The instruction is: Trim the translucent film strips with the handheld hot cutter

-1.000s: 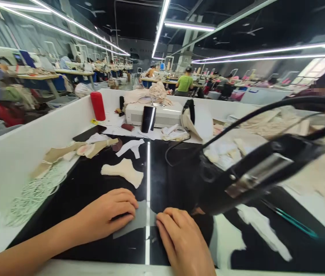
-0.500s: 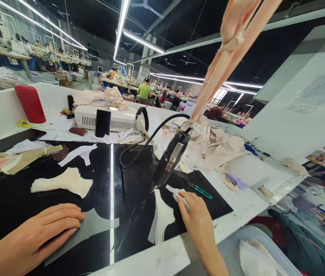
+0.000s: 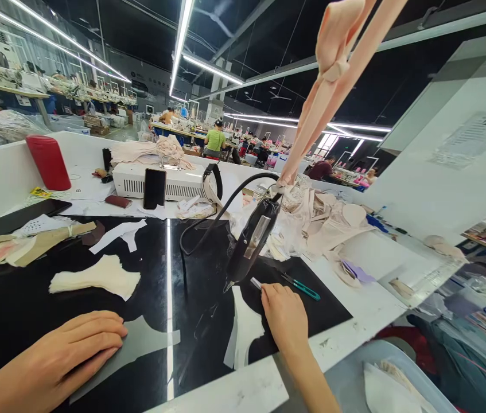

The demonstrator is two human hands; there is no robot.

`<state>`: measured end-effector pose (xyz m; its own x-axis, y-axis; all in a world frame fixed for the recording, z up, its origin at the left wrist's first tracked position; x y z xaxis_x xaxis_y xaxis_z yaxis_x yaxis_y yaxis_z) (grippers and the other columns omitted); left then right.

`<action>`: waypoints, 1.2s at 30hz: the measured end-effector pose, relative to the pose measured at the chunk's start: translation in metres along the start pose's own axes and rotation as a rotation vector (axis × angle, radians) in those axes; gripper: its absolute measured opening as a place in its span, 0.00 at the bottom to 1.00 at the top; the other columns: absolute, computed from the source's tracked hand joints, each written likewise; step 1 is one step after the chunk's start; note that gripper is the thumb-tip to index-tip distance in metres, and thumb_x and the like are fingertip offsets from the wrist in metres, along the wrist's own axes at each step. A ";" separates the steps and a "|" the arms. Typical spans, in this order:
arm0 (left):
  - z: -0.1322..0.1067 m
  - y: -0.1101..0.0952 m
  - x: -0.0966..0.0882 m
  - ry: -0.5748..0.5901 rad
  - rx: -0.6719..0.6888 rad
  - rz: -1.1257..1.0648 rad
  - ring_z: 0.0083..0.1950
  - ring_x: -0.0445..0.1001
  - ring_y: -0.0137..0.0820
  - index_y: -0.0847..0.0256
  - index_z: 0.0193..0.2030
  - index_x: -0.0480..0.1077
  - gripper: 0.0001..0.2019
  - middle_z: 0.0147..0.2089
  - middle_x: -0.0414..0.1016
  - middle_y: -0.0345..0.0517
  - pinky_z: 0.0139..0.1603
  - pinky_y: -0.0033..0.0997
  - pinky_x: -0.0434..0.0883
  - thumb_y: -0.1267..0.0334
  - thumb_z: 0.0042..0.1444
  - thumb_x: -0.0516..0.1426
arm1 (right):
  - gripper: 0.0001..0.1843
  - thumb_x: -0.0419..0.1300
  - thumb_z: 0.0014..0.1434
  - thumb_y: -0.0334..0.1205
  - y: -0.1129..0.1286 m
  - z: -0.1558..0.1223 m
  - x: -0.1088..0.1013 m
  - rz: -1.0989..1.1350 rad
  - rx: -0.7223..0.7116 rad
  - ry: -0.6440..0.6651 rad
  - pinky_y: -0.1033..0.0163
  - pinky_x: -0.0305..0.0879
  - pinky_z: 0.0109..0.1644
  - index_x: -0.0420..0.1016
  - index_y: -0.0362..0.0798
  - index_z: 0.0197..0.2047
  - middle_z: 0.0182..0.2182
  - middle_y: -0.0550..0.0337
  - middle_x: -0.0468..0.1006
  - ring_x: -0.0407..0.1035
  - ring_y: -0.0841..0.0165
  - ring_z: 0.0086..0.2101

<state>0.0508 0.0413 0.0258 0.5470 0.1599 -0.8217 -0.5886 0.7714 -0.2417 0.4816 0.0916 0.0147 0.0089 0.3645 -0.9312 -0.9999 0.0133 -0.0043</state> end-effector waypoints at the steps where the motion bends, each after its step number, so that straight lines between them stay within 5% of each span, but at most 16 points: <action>1: 0.000 -0.001 0.000 0.003 0.010 0.000 0.57 0.85 0.30 0.48 0.55 0.82 0.12 0.57 0.86 0.37 0.62 0.21 0.78 0.60 0.73 0.58 | 0.08 0.64 0.73 0.43 -0.001 0.000 0.001 0.013 0.019 0.010 0.51 0.77 0.53 0.80 0.47 0.48 0.43 0.58 0.83 0.79 0.64 0.43; 10: -0.002 0.001 0.003 -0.019 -0.007 -0.016 0.58 0.85 0.29 0.47 0.55 0.82 0.11 0.56 0.86 0.35 0.62 0.20 0.78 0.59 0.72 0.59 | 0.12 0.63 0.75 0.47 -0.018 0.001 0.007 0.241 0.222 0.083 0.56 0.79 0.46 0.80 0.47 0.48 0.41 0.59 0.83 0.79 0.67 0.38; 23: -0.002 0.003 0.003 -0.031 -0.017 -0.020 0.57 0.86 0.29 0.46 0.54 0.82 0.12 0.56 0.86 0.35 0.61 0.21 0.79 0.59 0.73 0.58 | 0.13 0.65 0.73 0.48 -0.035 -0.001 0.016 0.584 0.398 0.070 0.54 0.80 0.49 0.80 0.46 0.49 0.45 0.58 0.83 0.79 0.64 0.42; 29: -0.003 0.004 0.004 -0.033 -0.027 -0.039 0.56 0.86 0.30 0.46 0.55 0.82 0.11 0.56 0.86 0.35 0.61 0.22 0.79 0.58 0.73 0.58 | 0.14 0.66 0.72 0.48 -0.066 -0.007 0.014 0.879 0.632 -0.130 0.54 0.80 0.49 0.80 0.46 0.52 0.48 0.56 0.82 0.79 0.63 0.44; 36: -0.006 0.007 0.007 -0.017 -0.025 -0.028 0.58 0.85 0.29 0.45 0.55 0.82 0.11 0.58 0.85 0.33 0.63 0.20 0.77 0.58 0.73 0.59 | 0.17 0.64 0.74 0.49 -0.087 -0.020 -0.001 1.272 0.866 -0.508 0.55 0.80 0.46 0.77 0.46 0.57 0.49 0.55 0.81 0.79 0.64 0.42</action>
<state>0.0466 0.0444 0.0154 0.5730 0.1488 -0.8059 -0.5876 0.7601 -0.2775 0.5682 0.0720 0.0085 -0.5977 0.8008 0.0387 -0.0592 -0.0922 0.9940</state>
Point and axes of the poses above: each hand's wrist, its own z-axis towards the middle knuckle, its own x-axis out of the palm, y = z × x, the point moved 6 cm from there along z, towards the middle knuckle
